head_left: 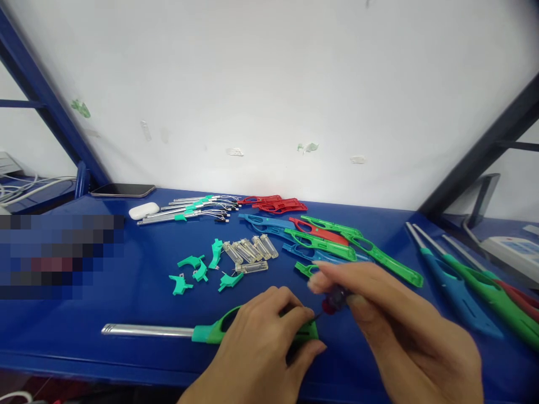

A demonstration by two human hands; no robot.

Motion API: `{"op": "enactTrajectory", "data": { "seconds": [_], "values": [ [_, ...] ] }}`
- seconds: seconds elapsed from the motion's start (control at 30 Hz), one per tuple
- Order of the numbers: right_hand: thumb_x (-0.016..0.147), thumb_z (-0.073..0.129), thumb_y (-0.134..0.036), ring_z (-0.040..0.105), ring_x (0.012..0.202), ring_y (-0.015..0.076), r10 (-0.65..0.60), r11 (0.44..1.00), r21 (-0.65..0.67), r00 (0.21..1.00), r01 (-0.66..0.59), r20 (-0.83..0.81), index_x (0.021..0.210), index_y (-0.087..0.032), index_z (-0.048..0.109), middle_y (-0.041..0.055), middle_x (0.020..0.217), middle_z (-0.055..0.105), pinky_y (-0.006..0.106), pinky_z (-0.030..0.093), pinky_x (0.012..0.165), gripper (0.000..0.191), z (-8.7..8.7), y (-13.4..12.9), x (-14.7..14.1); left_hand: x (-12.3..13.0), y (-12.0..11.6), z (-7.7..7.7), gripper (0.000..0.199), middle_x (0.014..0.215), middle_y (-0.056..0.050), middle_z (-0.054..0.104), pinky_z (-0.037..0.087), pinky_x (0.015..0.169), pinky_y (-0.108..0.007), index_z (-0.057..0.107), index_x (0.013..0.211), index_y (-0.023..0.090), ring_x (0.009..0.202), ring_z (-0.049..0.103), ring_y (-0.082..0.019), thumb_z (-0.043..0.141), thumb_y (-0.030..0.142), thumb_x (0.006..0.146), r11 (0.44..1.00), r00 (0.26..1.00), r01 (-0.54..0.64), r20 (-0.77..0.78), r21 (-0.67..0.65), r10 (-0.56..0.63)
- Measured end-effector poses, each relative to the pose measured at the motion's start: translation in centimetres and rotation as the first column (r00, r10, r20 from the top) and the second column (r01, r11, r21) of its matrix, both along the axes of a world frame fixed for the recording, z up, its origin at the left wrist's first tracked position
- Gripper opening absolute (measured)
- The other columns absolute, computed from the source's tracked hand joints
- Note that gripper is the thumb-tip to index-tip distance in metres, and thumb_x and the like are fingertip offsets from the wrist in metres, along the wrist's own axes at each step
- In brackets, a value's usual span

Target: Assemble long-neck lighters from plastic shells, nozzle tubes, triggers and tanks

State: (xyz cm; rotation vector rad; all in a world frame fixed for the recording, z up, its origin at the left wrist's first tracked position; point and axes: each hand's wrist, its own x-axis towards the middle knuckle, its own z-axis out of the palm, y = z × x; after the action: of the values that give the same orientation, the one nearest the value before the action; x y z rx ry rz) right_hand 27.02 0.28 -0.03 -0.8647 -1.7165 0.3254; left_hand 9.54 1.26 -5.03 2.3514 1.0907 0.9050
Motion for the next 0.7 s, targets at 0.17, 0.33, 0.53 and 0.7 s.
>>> {"op": "enactTrajectory", "data": {
  "seconds": [0.17,0.33,0.53,0.7],
  "values": [
    [0.097,0.070,-0.015,0.070,0.085,0.0119,-0.059,0.996,0.073,0.998,0.059,-0.004,0.114,-0.033,0.080,-0.0005,0.100,0.070,0.018,0.060,0.073,0.027,-0.01,-0.06,0.03,-0.02,-0.10,-0.02,0.012,0.101,-0.005,0.071,0.062,0.082,-0.043,0.075,0.107,0.023,0.092,0.070,-0.026,0.071,0.020,0.096,1.000,1.000,0.010,0.006,0.001,-0.010],
    [0.102,0.064,-0.016,0.072,0.086,0.0125,-0.024,0.999,0.022,1.000,0.024,-0.006,0.123,-0.037,0.077,-0.0014,0.100,0.074,0.019,0.061,0.074,0.032,-0.32,-0.01,0.33,-0.07,-0.14,0.02,0.018,0.103,-0.005,0.071,0.061,0.083,-0.043,0.074,0.110,0.023,0.092,0.070,-0.026,0.075,0.019,0.093,1.000,1.000,0.003,-0.016,0.009,-0.003],
    [0.104,0.063,-0.022,0.072,0.085,0.0124,-0.034,0.999,0.023,0.999,0.033,0.032,0.124,-0.036,0.078,0.0002,0.107,0.073,0.019,0.061,0.072,0.029,-0.20,0.16,0.29,-0.10,-0.04,0.02,0.010,0.100,-0.005,0.071,0.061,0.079,-0.042,0.075,0.104,0.023,0.091,0.070,-0.026,0.073,0.020,0.095,1.000,1.000,0.002,-0.012,-0.005,-0.002],
    [0.096,0.072,-0.011,0.070,0.085,0.0107,-0.039,0.997,0.071,0.999,0.040,-0.022,0.116,-0.033,0.077,-0.0030,0.097,0.072,0.016,0.059,0.074,0.031,-0.33,0.04,0.25,-0.07,-0.04,-0.01,0.014,0.102,-0.005,0.071,0.061,0.081,-0.042,0.074,0.107,0.023,0.092,0.070,-0.026,0.073,0.018,0.094,1.000,1.000,0.001,-0.003,0.006,-0.001]
  ]
}}
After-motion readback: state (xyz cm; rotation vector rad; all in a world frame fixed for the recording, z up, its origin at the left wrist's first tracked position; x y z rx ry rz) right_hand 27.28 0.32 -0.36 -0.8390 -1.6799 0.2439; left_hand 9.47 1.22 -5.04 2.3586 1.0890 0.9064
